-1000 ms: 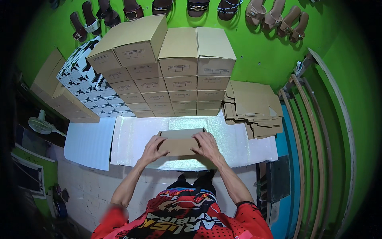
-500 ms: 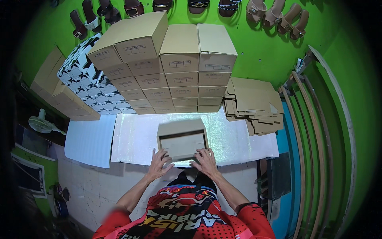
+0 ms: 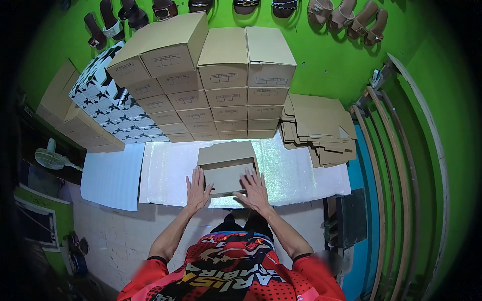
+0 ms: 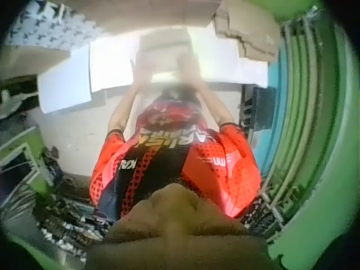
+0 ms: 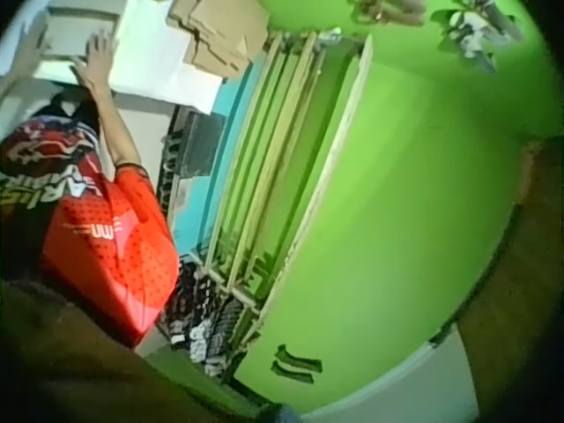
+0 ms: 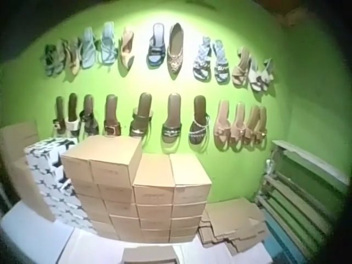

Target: Folding flat cardboard sheets into boxes for shoes.

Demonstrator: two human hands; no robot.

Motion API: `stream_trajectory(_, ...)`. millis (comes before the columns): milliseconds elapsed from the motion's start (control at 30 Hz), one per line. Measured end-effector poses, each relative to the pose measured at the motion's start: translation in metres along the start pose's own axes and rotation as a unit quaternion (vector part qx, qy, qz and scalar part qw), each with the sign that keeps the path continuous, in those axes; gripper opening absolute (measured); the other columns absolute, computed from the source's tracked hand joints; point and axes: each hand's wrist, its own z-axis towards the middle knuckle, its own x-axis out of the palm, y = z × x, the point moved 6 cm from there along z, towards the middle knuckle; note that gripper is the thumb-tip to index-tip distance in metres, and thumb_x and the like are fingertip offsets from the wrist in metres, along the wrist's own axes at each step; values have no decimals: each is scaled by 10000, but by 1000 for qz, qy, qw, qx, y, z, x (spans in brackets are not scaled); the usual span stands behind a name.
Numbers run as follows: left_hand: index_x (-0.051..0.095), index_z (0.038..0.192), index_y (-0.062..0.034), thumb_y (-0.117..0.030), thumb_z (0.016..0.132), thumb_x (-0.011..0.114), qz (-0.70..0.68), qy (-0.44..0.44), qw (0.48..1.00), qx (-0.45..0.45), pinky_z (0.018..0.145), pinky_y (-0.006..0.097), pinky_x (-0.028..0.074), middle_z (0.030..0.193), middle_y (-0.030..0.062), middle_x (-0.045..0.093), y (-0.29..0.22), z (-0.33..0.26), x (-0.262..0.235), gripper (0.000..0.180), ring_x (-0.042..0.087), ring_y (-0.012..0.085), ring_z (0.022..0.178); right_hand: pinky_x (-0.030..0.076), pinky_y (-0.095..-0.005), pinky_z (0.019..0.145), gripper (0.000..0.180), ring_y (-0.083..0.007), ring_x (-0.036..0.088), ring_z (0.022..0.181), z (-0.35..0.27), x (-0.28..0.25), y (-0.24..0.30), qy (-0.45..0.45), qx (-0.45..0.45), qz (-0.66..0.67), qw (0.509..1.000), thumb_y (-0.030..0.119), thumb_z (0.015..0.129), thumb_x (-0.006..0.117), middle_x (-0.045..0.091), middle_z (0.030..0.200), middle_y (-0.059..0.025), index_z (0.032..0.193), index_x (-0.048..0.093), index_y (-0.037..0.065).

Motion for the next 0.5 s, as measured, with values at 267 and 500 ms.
stream_trajectory(267,168,1663,27,-466,1070,501,-10,31,999,-19,1284,629,17,1745,222,156,0,3,-8,840,113,349,1630,69,-617,1284,929,-425,179,1601,3,4,-19,-16,90,-1,996,674,1005,506,224,1726,-228,1591,388,-36)
stream_trajectory(500,178,1663,22,-457,1071,516,-22,-54,998,-21,1286,620,28,1746,222,154,1,24,-27,833,110,364,1628,39,-605,1290,969,-390,162,1614,29,-26,-10,-48,79,2,996,721,989,487,207,1736,-213,1631,336,11)
